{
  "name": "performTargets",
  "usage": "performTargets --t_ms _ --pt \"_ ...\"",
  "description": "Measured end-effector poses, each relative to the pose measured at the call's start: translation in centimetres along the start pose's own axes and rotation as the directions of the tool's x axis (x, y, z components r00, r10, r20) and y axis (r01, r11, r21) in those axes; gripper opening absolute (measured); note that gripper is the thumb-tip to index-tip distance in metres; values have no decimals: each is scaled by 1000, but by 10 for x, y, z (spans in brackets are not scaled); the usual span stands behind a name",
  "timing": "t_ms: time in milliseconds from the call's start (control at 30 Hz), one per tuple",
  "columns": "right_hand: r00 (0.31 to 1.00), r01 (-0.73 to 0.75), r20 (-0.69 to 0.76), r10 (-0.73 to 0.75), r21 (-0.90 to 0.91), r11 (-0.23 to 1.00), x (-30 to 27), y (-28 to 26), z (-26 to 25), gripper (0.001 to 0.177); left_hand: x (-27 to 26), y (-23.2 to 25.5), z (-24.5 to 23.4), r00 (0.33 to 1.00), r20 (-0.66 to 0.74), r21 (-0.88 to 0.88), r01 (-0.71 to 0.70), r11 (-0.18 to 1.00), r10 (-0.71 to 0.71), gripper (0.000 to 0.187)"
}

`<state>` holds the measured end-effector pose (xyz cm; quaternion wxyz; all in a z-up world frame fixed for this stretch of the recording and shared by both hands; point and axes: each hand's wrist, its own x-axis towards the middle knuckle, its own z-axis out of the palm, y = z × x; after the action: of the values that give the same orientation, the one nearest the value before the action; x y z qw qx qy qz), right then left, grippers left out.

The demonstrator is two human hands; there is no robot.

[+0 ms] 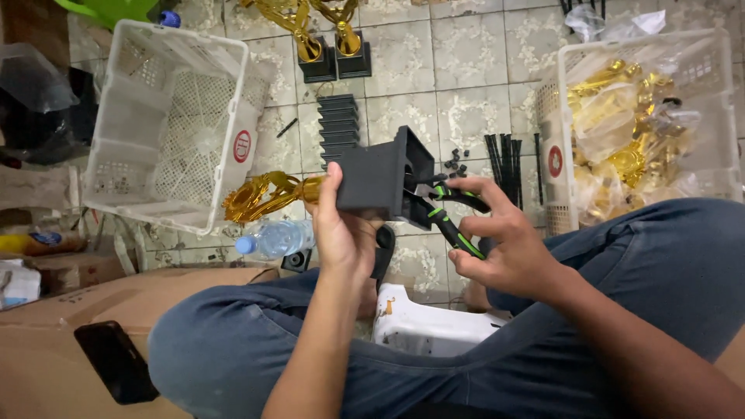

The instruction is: Assembling a trophy by connecting the gold top piece to the black base using a metal rod and securing it with pliers.

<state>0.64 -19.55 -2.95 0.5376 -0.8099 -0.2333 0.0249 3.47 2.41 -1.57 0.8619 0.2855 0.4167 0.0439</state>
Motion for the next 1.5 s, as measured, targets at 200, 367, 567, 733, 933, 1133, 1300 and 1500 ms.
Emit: performTargets --t_ms 200,367,567,733,933,1133,1300,1500 --pt "1000 -19 16 20 -52 998 -5 8 1 25 8 -9 -6 1000 -1 -15 2 1000 -2 35" --pt "999 -16 39 20 -91 996 -2 0 -1 19 8 -7 -6 1000 22 -53 -6 999 7 30" --pt "999 13 52 -7 -118 993 -2 -3 0 19 5 -5 -7 998 54 -114 -7 993 13 23" --pt "999 33 4 -33 -99 995 -3 -5 3 19 5 -4 -10 995 103 -90 -3 996 12 22" --pt "996 67 -46 -71 -89 994 -5 -2 6 19 4 -3 -11 990 143 -102 1 995 14 18" --pt "995 58 -80 -62 -54 997 -4 -10 5 19 7 -5 -14 989 150 -124 16 992 3 17" --pt "996 45 -76 -47 -30 999 -2 -14 5 21 7 -6 -13 989 150 -146 20 989 2 18" --pt "997 40 -66 -42 -34 999 -3 -15 4 21 6 -5 -14 987 159 -160 21 987 4 11"
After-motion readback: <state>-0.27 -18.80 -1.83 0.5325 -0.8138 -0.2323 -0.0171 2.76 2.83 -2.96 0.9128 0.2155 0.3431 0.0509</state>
